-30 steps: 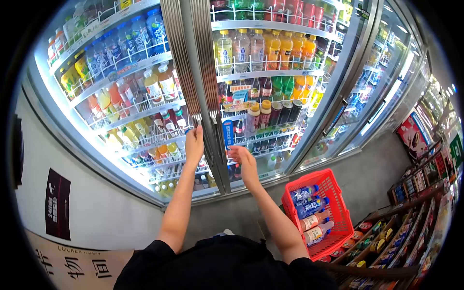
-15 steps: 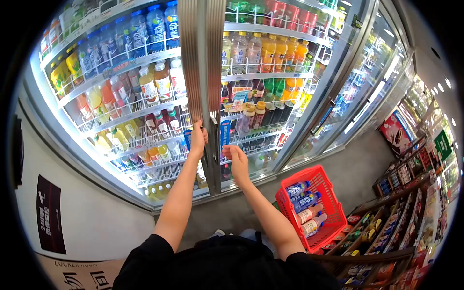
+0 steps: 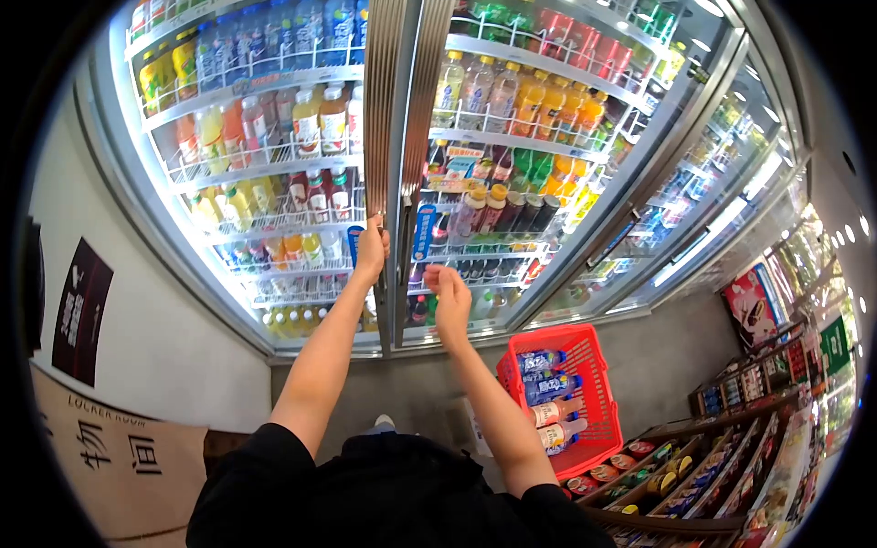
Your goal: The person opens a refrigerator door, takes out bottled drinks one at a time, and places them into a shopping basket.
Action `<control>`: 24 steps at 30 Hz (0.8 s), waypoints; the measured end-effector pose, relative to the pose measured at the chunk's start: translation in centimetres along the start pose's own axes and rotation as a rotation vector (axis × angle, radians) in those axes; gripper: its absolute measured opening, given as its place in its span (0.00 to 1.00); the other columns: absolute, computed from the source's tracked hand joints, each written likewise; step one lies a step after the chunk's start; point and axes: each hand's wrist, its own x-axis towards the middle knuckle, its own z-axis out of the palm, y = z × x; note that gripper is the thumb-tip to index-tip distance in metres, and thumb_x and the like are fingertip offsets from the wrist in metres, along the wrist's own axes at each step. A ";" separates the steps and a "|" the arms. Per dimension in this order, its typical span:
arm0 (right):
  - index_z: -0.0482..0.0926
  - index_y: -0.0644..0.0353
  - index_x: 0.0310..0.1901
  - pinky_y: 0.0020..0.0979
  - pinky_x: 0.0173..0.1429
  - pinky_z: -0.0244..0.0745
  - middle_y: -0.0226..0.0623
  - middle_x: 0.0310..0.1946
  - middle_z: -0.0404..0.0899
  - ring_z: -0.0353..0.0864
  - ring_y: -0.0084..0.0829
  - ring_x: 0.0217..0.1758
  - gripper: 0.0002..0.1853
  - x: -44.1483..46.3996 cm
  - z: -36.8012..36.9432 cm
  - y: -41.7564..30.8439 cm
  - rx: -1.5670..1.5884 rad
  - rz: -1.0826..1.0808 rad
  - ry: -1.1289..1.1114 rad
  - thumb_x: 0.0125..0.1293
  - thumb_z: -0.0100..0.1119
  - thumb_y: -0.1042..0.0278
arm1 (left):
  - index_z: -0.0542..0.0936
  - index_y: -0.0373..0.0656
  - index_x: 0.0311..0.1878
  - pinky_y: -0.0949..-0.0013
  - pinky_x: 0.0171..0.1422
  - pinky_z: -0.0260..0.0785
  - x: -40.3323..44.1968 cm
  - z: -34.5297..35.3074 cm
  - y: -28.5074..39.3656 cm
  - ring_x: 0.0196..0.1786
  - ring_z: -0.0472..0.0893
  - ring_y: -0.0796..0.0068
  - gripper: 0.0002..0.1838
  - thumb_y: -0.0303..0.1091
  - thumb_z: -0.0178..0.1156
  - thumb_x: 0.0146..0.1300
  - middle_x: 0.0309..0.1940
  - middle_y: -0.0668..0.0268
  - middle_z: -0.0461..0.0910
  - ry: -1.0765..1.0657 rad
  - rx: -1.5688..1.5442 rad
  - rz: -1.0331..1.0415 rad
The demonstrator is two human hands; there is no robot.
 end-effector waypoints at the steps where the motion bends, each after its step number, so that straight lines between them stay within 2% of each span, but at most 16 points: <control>1: 0.80 0.64 0.49 0.26 0.53 0.75 0.34 0.40 0.82 0.80 0.23 0.46 0.21 0.0 -0.1 -0.5 -0.038 0.026 -0.043 0.79 0.43 0.55 | 0.67 0.42 0.17 0.65 0.23 0.51 -1.9 -0.2 0.4 0.15 0.63 0.75 0.31 0.53 0.40 0.74 0.11 0.70 0.63 -0.017 -0.040 0.002; 4: 0.80 0.63 0.51 0.24 0.53 0.73 0.32 0.42 0.82 0.79 0.22 0.45 0.20 -0.2 0.4 -1.3 0.011 0.022 -0.142 0.78 0.44 0.55 | 0.64 0.46 0.13 0.67 0.23 0.52 -5.3 -2.0 0.3 0.16 0.63 0.75 0.31 0.54 0.41 0.72 0.11 0.70 0.63 -0.142 -0.089 -0.063; 8: 0.79 0.63 0.54 0.24 0.54 0.73 0.32 0.43 0.81 0.78 0.21 0.46 0.19 -0.7 1.0 -1.7 0.041 0.014 -0.221 0.78 0.45 0.56 | 0.62 0.48 0.12 0.69 0.25 0.53 -12.5 -2.7 1.9 0.17 0.64 0.76 0.31 0.55 0.41 0.71 0.11 0.70 0.62 -0.059 -0.068 -0.072; 10: 0.78 0.62 0.56 0.24 0.54 0.73 0.32 0.45 0.81 0.78 0.21 0.48 0.19 -1.4 1.6 -2.0 0.099 0.017 -0.285 0.78 0.46 0.57 | 0.63 0.46 0.13 0.70 0.27 0.56 -16.1 -3.2 2.7 0.19 0.65 0.75 0.31 0.54 0.41 0.70 0.11 0.69 0.63 0.026 -0.059 -0.015; 14: 0.78 0.61 0.58 0.24 0.53 0.72 0.31 0.47 0.81 0.77 0.20 0.49 0.20 -2.9 2.4 -2.1 -0.040 0.004 -0.376 0.77 0.49 0.55 | 0.69 0.43 0.20 0.70 0.30 0.62 -22.3 -5.1 3.6 0.23 0.70 0.75 0.26 0.50 0.45 0.70 0.17 0.68 0.69 0.187 -0.038 -0.010; 15: 0.78 0.62 0.58 0.23 0.52 0.72 0.31 0.48 0.81 0.77 0.20 0.49 0.20 -3.5 2.9 -2.3 -0.047 0.013 -0.381 0.76 0.51 0.54 | 0.72 0.41 0.25 0.69 0.32 0.65 -23.9 -5.7 3.7 0.24 0.71 0.74 0.22 0.48 0.47 0.70 0.21 0.67 0.71 0.236 -0.001 -0.005; 16: 0.79 0.64 0.55 0.24 0.52 0.73 0.36 0.43 0.83 0.81 0.23 0.46 0.18 -4.3 3.6 -2.6 -0.014 -0.001 -0.340 0.74 0.56 0.59 | 0.72 0.41 0.25 0.69 0.32 0.65 -25.4 -6.4 3.6 0.24 0.71 0.74 0.22 0.48 0.47 0.70 0.21 0.67 0.71 0.258 0.013 0.000; 18: 0.78 0.65 0.55 0.25 0.51 0.75 0.38 0.44 0.84 0.82 0.25 0.47 0.20 -5.4 4.7 -2.4 -0.074 -0.028 -0.366 0.71 0.59 0.58 | 0.73 0.40 0.30 0.69 0.34 0.67 -28.4 -7.5 3.5 0.25 0.72 0.75 0.21 0.48 0.47 0.71 0.25 0.66 0.73 0.393 0.144 0.157; 19: 0.79 0.65 0.55 0.27 0.52 0.76 0.40 0.46 0.84 0.83 0.27 0.49 0.22 -6.4 5.3 -2.4 -0.071 -0.029 -0.390 0.69 0.62 0.55 | 0.73 0.39 0.35 0.69 0.36 0.68 -30.6 -7.8 4.9 0.27 0.72 0.76 0.14 0.41 0.53 0.70 0.28 0.66 0.74 0.435 0.173 0.199; 20: 0.79 0.64 0.56 0.30 0.54 0.76 0.43 0.47 0.84 0.83 0.32 0.51 0.25 -7.6 5.8 -2.5 -0.117 0.005 -0.418 0.66 0.65 0.54 | 0.73 0.39 0.35 0.69 0.36 0.68 -32.0 -8.3 5.4 0.27 0.72 0.76 0.14 0.41 0.53 0.70 0.28 0.66 0.74 0.450 0.187 0.200; 22: 0.78 0.64 0.57 0.35 0.57 0.76 0.46 0.49 0.83 0.82 0.37 0.53 0.28 -10.1 6.7 -2.6 -0.274 -0.176 -0.433 0.62 0.68 0.52 | 0.73 0.39 0.37 0.71 0.37 0.68 -34.6 -8.9 6.2 0.29 0.72 0.78 0.08 0.32 0.60 0.66 0.28 0.68 0.73 0.736 0.389 0.470; 23: 0.78 0.63 0.58 0.38 0.59 0.74 0.48 0.51 0.82 0.81 0.41 0.55 0.29 -11.1 7.0 -2.8 -0.355 -0.205 -0.459 0.59 0.69 0.52 | 0.73 0.39 0.37 0.71 0.37 0.68 -35.6 -9.0 6.7 0.29 0.72 0.78 0.08 0.32 0.60 0.66 0.28 0.68 0.73 0.738 0.397 0.470; 24: 0.78 0.63 0.57 0.38 0.60 0.73 0.48 0.52 0.81 0.80 0.42 0.56 0.29 -12.4 7.4 -3.6 -0.298 -0.141 -0.492 0.58 0.69 0.54 | 0.74 0.39 0.38 0.72 0.38 0.69 -36.8 -8.8 7.9 0.31 0.73 0.80 0.07 0.32 0.60 0.67 0.29 0.69 0.74 0.693 0.311 0.507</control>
